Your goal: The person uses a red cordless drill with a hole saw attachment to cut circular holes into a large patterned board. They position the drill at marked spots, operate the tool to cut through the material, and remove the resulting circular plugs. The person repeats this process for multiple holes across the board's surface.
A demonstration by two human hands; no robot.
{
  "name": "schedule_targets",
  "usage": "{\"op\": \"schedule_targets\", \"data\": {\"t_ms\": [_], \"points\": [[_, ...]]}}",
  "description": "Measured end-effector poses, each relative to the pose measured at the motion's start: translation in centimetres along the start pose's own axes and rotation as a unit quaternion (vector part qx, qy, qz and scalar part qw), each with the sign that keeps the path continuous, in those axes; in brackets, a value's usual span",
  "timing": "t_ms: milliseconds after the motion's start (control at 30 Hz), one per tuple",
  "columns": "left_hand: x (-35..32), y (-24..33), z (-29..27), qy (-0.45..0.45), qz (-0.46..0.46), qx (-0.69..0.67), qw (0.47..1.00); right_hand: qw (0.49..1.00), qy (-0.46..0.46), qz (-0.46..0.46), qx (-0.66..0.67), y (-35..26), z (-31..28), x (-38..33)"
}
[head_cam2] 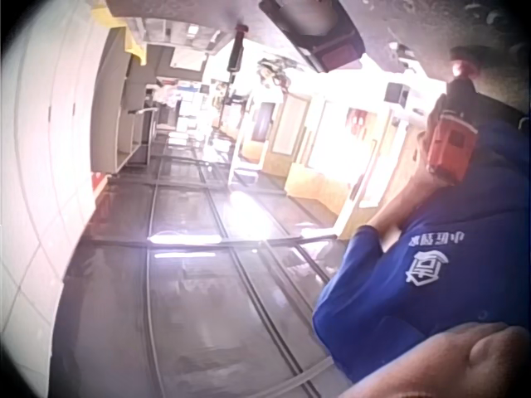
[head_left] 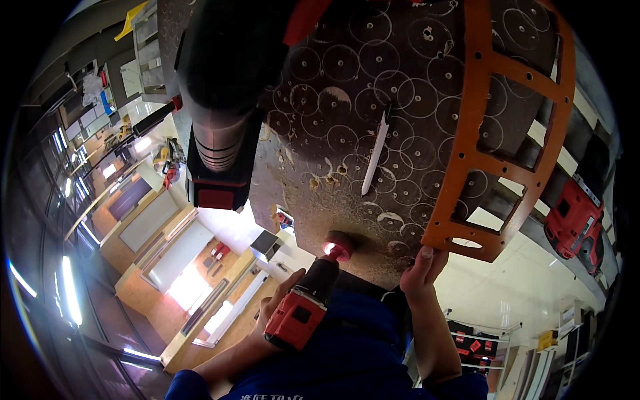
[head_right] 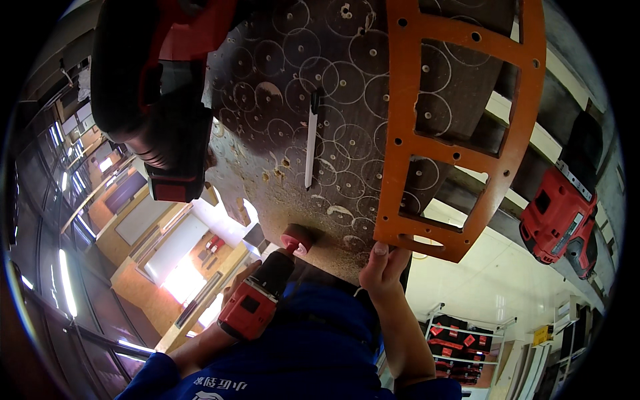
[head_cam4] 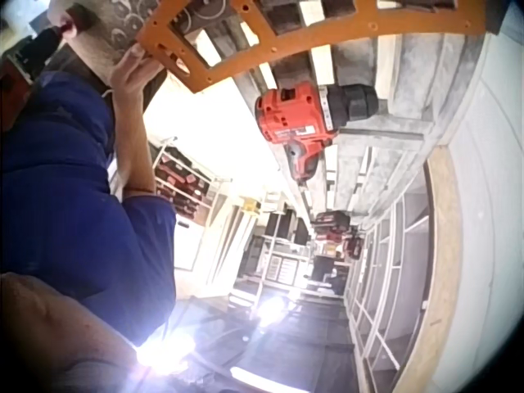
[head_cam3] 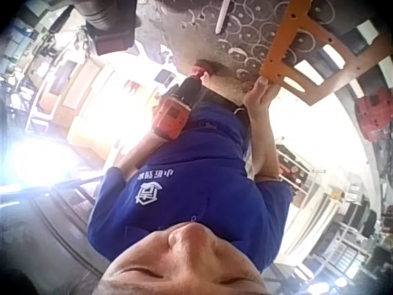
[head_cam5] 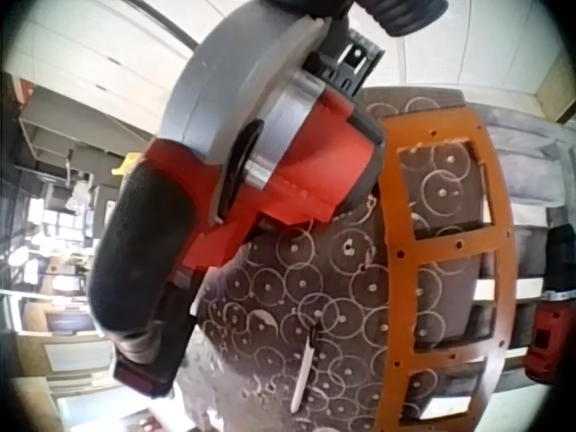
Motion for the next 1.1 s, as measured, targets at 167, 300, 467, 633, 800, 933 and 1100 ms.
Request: {"op": "schedule_targets", "data": {"t_ms": [167, 300, 467, 633, 800, 933, 1100], "points": [[-0.1, 0.2, 0.0, -0.007, 0.015, 0.024, 1.000, 1.000, -0.008, -0.006, -0.002, 0.4, -0.2, -0.2], [-0.4, -0.2, 0.8, -0.011, -0.002, 0.012, 1.000, 1.000, -0.029, -0.004, -0.008, -0.1, 0.1, 0.1], [-0.5, -0.4, 0.9, -0.014, -0.013, 0.000, 1.000, 0.998, -0.030, -0.025, -0.046, -0.2, 0.1, 0.2], [-0.4, -0.2, 1.0, -0.036, -0.011, 0.032, 0.999, 0.998, -0.005, -0.018, -0.057, 0.4, -0.3, -0.1], [-0.2, -0.1, 0.6, -0.032, -0.016, 0.014, 0.999, 0.998, -0.026, -0.020, -0.049, -0.2, 0.1, 0.2], [-0.1, 0.0, 0.6, -0.043, -0.009, 0.033, 0.998, 0.998, -0.029, -0.019, -0.055, 0.0, 0.0, 0.0], [-0.3, -0.2, 0.8, -0.037, -0.019, 0.020, 0.999, 0.998, -0.025, -0.022, -0.052, -0.2, 0.1, 0.2]]}}
Point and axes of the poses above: each hand's wrist, its own x-axis towards the middle knuckle, its own z-axis out of the palm, y = z × x, the point moved 8 cm from there along x, towards the middle knuckle, and after that the axes turned 12 degrees about x, right-handed, at the moved point
